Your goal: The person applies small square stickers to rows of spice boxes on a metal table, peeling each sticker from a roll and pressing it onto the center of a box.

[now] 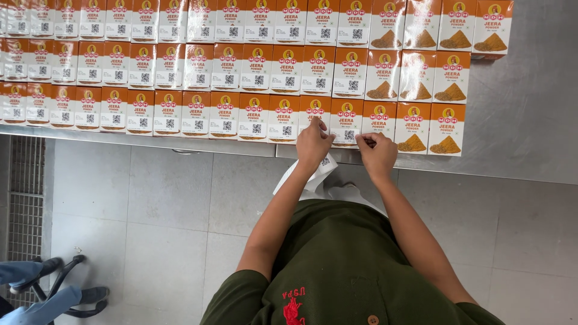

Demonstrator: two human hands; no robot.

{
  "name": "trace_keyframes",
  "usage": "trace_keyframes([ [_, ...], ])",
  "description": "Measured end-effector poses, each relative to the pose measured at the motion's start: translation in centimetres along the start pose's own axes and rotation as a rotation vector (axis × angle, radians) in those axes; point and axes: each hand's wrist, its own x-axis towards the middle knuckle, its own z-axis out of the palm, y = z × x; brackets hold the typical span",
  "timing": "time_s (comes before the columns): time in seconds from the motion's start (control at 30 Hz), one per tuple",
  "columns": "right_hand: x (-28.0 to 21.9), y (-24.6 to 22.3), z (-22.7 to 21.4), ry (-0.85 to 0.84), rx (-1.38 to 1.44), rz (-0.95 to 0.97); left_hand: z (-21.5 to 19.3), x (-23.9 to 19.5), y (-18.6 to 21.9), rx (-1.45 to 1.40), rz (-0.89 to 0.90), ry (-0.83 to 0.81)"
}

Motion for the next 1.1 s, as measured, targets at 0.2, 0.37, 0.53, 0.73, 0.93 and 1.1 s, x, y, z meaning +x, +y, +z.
trace_keyframes([
  [0.2, -0.2, -0.9, -0.2, 0.0, -0.019, 0.003, 0.2, 0.0, 0.0, 0.025, 0.023, 0.026],
  [0.37, -0.2, -0.7, -0.2, 0.016, -0.006, -0.017, 0.0, -0.2, 0.5, 0.045, 0.024, 0.03],
  [0.53, -1.0, -0.9, -0.3, 0.005, -0.055, -0.018, -0.6, -0.4, 0.5, 0.085, -0.013, 0.055],
  [0.73, -3.4, -1.7, 1.5, -0.085, -0.384, -0.449, -0.1, -0.3, -0.6, 0.11, -0.004, 0.109],
  [0.93, -3.7, -1.4, 1.8, -0.183, -0.575, -0.541, -0.1, -0.3, -0.9, 0.133, 0.018, 0.11],
  [1.1, -3.4, 0.0, 0.2, -0.184, -0.623, -0.347, -0.4, -0.4, -0.5, 0.104, 0.0, 0.097],
])
